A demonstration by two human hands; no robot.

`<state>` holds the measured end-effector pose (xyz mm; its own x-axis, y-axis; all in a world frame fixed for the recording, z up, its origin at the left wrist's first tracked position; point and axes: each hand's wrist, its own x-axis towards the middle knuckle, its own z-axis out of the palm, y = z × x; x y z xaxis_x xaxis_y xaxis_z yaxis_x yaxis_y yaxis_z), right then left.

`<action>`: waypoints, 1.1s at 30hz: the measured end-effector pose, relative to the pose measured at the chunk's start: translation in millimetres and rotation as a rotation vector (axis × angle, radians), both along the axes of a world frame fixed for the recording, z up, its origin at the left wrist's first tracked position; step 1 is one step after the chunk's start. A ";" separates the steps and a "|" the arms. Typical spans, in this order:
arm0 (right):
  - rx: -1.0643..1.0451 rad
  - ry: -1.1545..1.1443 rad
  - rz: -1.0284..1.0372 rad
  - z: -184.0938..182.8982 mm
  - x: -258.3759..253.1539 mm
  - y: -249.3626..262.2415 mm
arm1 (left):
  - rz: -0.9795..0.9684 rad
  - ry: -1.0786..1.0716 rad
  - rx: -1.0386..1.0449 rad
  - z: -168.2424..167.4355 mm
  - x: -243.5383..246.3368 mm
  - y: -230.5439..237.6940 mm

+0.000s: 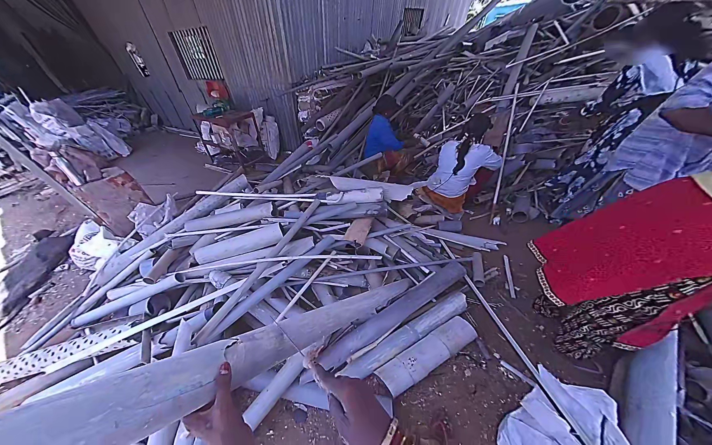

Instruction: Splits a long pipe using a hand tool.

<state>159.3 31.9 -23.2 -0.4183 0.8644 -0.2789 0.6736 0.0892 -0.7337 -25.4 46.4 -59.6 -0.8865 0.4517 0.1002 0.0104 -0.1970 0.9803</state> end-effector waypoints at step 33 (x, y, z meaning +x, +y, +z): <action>0.275 0.341 -0.720 -39.1 79.9 45.4 | -0.631 0.262 0.241 108.1 72.1 92.1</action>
